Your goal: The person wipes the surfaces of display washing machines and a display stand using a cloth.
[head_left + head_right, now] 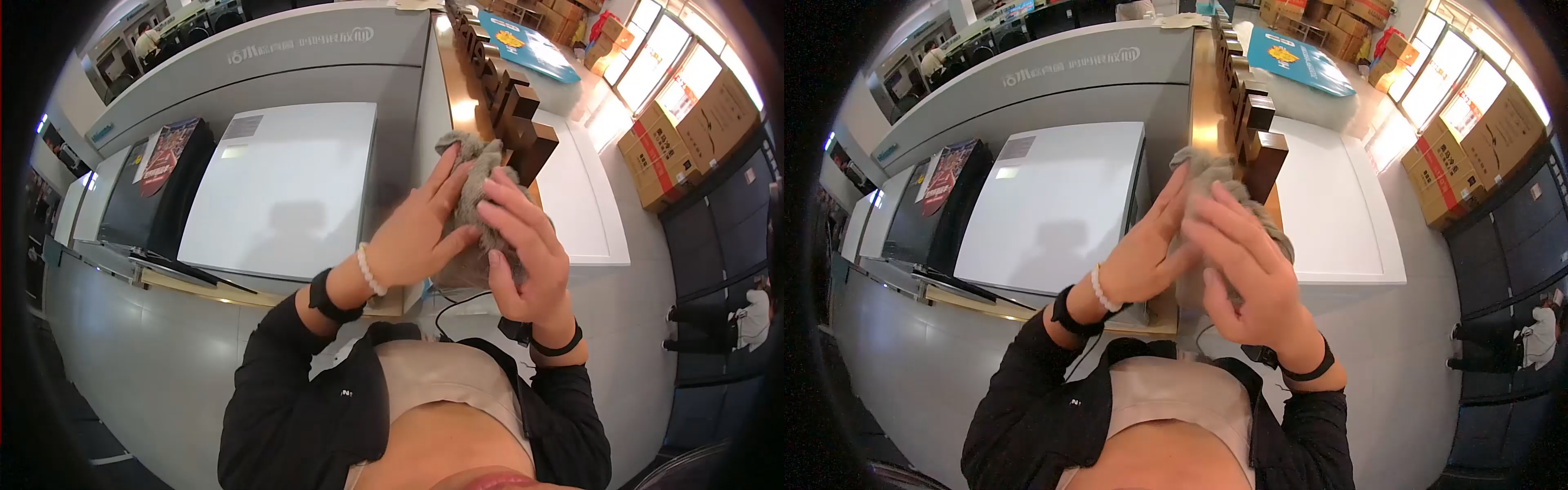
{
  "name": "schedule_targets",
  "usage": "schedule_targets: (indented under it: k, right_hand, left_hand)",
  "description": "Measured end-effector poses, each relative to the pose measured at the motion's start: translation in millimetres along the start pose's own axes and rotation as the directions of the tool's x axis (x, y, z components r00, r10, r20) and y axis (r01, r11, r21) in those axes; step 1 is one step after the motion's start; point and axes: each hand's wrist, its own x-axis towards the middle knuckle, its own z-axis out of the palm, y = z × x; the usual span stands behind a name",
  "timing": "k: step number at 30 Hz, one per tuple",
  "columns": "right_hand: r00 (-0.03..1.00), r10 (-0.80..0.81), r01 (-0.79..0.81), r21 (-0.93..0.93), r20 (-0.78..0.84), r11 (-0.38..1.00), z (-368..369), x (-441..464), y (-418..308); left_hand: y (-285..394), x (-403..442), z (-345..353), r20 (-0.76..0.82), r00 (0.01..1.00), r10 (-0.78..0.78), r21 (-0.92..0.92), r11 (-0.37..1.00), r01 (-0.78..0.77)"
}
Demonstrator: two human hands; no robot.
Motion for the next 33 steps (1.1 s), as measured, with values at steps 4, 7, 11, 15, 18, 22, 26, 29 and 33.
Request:
schedule_targets:
  k: [4, 7, 11, 15, 18, 22, 26, 29, 33]
  right_hand:
    - [0.996, -0.054, 0.079, -0.385, 0.077, 0.920, 2, -17, 3]
    - [0.999, -0.034, 0.035, -0.453, 0.010, 0.891, 6, -22, 4]
    - [0.998, -0.030, 0.005, -0.429, -0.052, 0.903, 9, -27, 5]
    - [0.993, -0.059, 0.010, -0.418, -0.104, 0.908, 10, -36, 3]
    - [0.991, -0.050, -0.006, -0.403, -0.128, 0.915, 10, -44, 2]
    - [0.989, -0.010, -0.052, -0.417, -0.144, 0.907, 8, -55, -6]
    - [0.987, 0.002, -0.071, -0.427, -0.158, 0.902, 10, -58, -13]
    - [0.988, -0.001, -0.062, -0.411, -0.151, 0.910, 14, -54, -15]
    - [0.988, -0.030, -0.035, -0.415, -0.149, 0.909, 31, -49, -8]
  left_hand:
    - [-15, 30, -9, -0.028, 0.998, 0.061, 0.078, 0.995, -0.058]
    - [-36, 57, -14, -0.028, 0.989, 0.142, 0.197, 0.971, -0.134]
    - [-63, 96, -25, 0.115, 0.971, 0.210, 0.439, 0.866, -0.240]
    - [-130, 148, -27, 0.241, 0.930, 0.277, 0.659, 0.657, -0.366]
    - [-140, 190, -35, 0.321, 0.945, 0.065, 0.671, 0.688, -0.276]
    - [-156, 238, -34, 0.352, 0.920, -0.169, 0.757, 0.630, -0.174]
    - [-248, 271, -4, 0.136, 0.988, -0.079, 0.575, 0.818, -0.014]
    - [-207, 245, -18, 0.227, 0.974, 0.027, 0.573, 0.804, -0.156]
    - [-163, 187, 2, 0.176, 0.965, 0.197, 0.663, 0.701, -0.264]
